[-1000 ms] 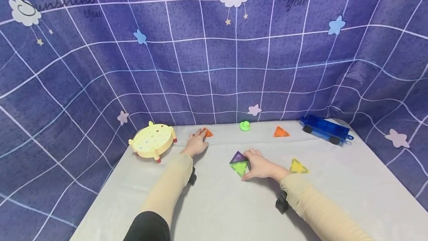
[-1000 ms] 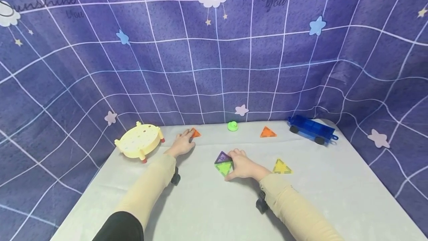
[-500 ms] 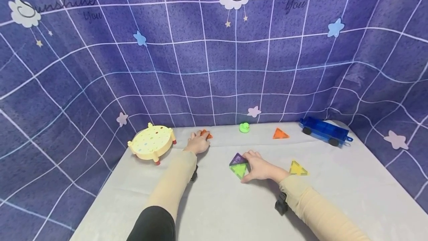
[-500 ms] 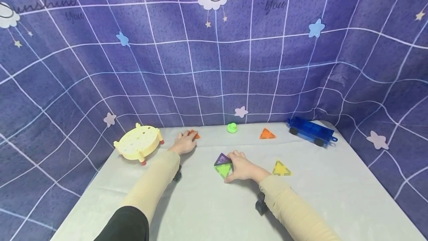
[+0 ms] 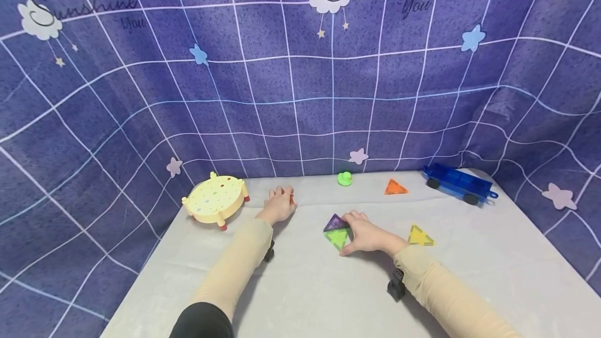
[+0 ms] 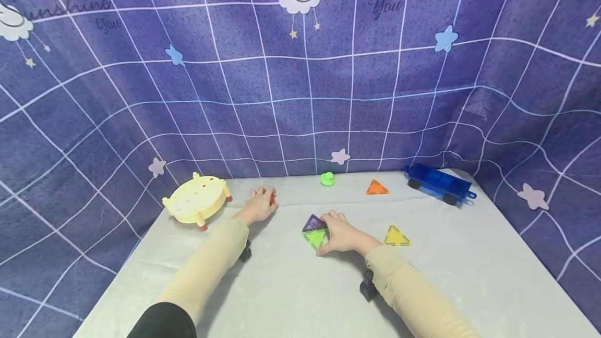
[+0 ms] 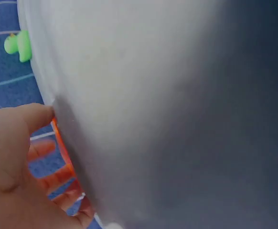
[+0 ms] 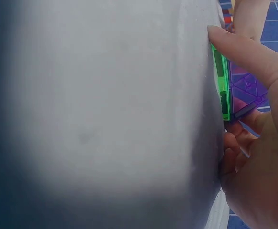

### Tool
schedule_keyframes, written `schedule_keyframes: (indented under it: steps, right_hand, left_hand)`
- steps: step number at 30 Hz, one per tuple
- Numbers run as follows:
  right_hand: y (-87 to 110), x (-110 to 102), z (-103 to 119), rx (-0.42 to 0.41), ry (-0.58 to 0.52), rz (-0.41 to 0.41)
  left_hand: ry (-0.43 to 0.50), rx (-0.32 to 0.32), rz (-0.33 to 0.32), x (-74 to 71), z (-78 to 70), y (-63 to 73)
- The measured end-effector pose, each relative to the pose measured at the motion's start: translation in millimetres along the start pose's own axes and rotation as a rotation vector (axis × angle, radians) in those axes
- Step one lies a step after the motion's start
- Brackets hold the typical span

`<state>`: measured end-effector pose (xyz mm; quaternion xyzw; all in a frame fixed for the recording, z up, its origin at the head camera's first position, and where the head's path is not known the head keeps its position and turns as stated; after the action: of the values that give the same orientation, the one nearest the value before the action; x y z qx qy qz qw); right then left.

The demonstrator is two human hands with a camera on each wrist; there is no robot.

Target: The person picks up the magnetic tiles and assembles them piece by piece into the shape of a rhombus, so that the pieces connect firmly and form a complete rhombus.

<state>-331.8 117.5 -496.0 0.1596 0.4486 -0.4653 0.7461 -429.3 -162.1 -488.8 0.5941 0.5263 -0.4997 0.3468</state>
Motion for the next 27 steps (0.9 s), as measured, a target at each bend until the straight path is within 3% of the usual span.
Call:
schedule_keyframes:
  steps: [5, 13, 23, 27]
  right_hand:
    - [-0.8, 2, -2, 0.003, 0.007, 0.001]
    - [-0.6, 2, -1, 0.011, -0.005, 0.007]
    - [-1.4, 1, 0, 0.043, -0.008, 0.017]
    - [-2.0, 1, -1, 0.039, -0.001, 0.019]
  left_hand:
    - [-0.014, -0.009, 0.009, -9.2, -5.5, 13.0]
    - [0.050, 0.034, 0.032, -13.5, -8.7, 35.7]
    - [0.182, 0.138, 0.072, -12.2, -23.3, 72.7]
    - [0.222, 0.202, 0.091, -14.6, -35.8, 85.7]
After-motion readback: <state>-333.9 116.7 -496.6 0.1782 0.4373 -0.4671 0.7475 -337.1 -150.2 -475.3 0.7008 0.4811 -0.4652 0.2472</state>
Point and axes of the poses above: each hand's wrist, its own y-axis away from the middle knuckle, its own x-axis out of the palm, z = x × y, the point moved 1 cm from there along -y, towards the middle knuckle, and after that the axes turned 4 degrees about -z, right-handed, at the moved point
